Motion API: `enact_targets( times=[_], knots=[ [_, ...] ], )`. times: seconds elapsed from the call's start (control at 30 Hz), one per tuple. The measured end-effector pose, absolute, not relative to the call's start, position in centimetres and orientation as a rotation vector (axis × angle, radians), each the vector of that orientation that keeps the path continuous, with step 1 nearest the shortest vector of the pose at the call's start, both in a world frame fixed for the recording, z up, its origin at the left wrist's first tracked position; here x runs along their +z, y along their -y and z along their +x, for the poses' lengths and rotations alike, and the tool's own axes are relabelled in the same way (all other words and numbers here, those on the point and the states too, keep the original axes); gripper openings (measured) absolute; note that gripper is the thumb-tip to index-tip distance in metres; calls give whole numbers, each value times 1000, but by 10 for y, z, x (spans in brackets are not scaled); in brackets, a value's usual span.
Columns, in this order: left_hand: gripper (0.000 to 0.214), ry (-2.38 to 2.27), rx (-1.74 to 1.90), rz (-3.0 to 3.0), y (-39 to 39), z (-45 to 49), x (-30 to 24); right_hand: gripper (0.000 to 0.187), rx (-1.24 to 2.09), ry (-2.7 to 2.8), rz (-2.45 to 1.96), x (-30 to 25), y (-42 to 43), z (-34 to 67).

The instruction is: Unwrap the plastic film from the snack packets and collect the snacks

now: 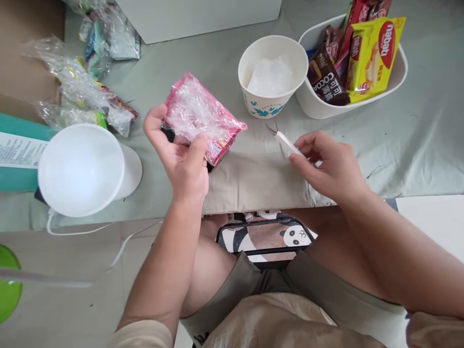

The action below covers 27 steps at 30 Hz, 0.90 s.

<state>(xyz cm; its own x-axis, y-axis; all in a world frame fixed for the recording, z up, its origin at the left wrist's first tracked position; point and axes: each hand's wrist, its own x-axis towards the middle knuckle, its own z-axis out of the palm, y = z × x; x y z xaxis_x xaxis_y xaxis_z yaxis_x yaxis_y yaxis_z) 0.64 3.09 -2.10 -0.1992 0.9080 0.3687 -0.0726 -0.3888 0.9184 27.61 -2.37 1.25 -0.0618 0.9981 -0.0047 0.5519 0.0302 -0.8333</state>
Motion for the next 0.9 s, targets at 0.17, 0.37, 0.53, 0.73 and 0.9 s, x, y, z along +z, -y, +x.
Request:
enact_targets(
  times=[0.17,0.37,0.53,0.73,0.9],
  knots=[
    [43,-1007,1598,1190,-25,19,-17,9,204,1985,-1809,-11,13,291],
    [32,-959,1198,1118,-9,33,-11,19,391,1940,-1457,-1,21,277],
    [29,-889,1037,1252,-2,43,-7,27,744,1722,-1291,7,28,255],
    [30,-943,942,1216,-3,49,-5,6,830,1584,-1220,5,29,254],
    [27,-1037,1022,1104,-9,49,-15,7,770,1644,-1035,11,35,260]
  ],
)
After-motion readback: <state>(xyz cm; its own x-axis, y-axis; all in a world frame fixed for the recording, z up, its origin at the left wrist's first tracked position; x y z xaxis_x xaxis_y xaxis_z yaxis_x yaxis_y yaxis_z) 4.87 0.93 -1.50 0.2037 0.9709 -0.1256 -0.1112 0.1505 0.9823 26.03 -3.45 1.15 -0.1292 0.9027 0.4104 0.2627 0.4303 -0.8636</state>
